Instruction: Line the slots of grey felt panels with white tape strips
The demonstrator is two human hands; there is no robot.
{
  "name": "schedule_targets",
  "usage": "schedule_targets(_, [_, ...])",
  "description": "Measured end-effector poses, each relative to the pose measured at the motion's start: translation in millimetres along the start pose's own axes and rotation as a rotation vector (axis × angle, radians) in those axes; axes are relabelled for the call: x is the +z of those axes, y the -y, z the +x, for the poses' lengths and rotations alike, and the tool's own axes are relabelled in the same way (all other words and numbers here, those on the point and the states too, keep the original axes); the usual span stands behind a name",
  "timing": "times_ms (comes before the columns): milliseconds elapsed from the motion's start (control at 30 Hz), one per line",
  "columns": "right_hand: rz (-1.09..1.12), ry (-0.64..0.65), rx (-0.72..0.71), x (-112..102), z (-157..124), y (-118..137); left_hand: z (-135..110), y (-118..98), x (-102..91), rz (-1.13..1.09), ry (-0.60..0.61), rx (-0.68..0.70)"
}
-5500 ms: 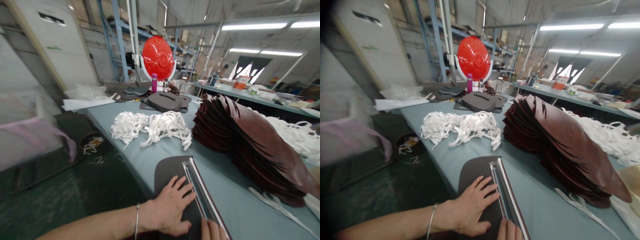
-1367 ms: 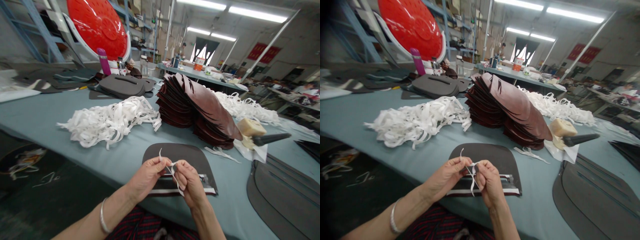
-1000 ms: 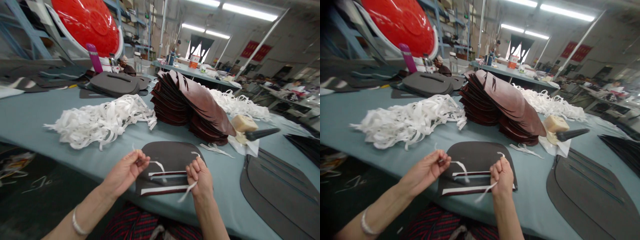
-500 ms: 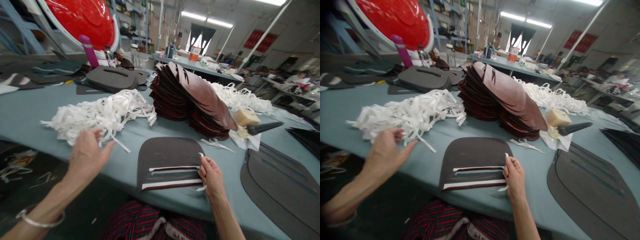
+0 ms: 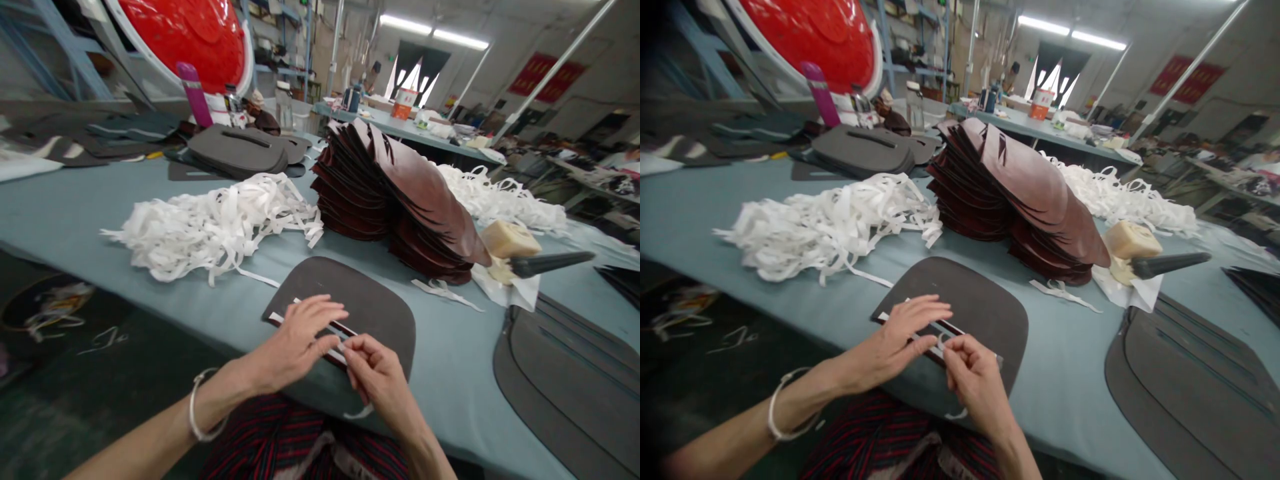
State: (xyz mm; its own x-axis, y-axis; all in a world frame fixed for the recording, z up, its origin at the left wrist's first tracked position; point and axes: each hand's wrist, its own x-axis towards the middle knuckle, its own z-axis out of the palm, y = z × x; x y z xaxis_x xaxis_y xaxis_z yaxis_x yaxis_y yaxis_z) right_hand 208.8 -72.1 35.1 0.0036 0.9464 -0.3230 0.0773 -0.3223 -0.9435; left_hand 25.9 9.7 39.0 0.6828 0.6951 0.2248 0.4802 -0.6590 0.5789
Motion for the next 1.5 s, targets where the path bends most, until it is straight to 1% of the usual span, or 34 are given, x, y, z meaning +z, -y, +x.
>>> schedule_targets(33, [-0.044,0.001,-0.007,4.1,0.9,2.5,0.2,-9.4,2.5,-0.068,0.058,0.009])
schedule_targets(67, [-0.095,-0.023,-0.014,5.5,1.3,4.1,-0.4,-15.2,3.2,-0.12,0.1,-0.018])
schedule_targets(133, [-0.21,-0.09,-0.013,0.3,-0.9,5.6,-3.7,-15.4,-1.4,-0.2,0.153,-0.131])
schedule_targets(167, [-0.267,-0.106,-0.008,-5.5,-3.7,5.5,-6.3,-10.8,-6.1,-0.232,0.169,-0.19])
schedule_targets(233, [-0.361,-0.074,-0.019,-20.2,-11.8,4.1,-12.8,2.9,-17.2,-0.288,0.191,-0.255])
schedule_targets(300, [-0.421,-0.023,-0.064,-33.6,-20.3,0.4,-19.5,16.6,-26.6,-0.321,0.204,-0.254])
schedule_targets(367, [-0.475,-0.01,-0.088,-41.8,-26.0,-6.3,-24.2,25.7,-31.9,-0.32,0.195,-0.251])
schedule_targets(433, [-0.547,-0.07,-0.055,-44.1,-27.9,-15.3,-25.8,30.0,-33.7,-0.277,0.165,-0.301])
schedule_targets(500, [-0.645,-0.195,-0.014,-42.7,-27.0,-24.5,-24.5,31.4,-33.8,-0.207,0.12,-0.408])
schedule_targets(567, [-0.72,-0.296,-0.01,-40.7,-25.8,-31.5,-21.9,32.3,-33.2,-0.153,0.078,-0.494])
schedule_targets(633, [-0.735,-0.32,-0.06,-40.6,-25.7,-35.8,-19.3,34.1,-31.9,-0.128,0.041,-0.509])
schedule_targets(733, [-0.725,-0.309,-0.113,-46.1,-27.0,-40.5,-15.8,38.7,-28.8,-0.097,0.028,-0.504])
schedule_targets(867, [-0.774,-0.33,-0.019,-56.2,-28.2,-49.6,-10.8,45.6,-24.4,-0.056,0.025,-0.609])
schedule_targets(933, [-0.782,-0.338,0.005,-58.0,-28.9,-53.3,-9.0,48.8,-23.1,-0.061,0.027,-0.62])
schedule_targets(1067, [-0.756,-0.344,-0.016,-55.8,-31.0,-54.4,-8.1,54.8,-21.3,-0.078,0.051,-0.602])
schedule_targets(1167, [-0.752,-0.357,-0.037,-54.7,-31.3,-53.3,-7.5,57.7,-20.3,-0.076,0.056,-0.623])
schedule_targets(1500, [-0.789,-0.351,-0.016,-56.8,-30.6,-57.1,-4.3,55.0,-20.1,-0.056,0.051,-0.644])
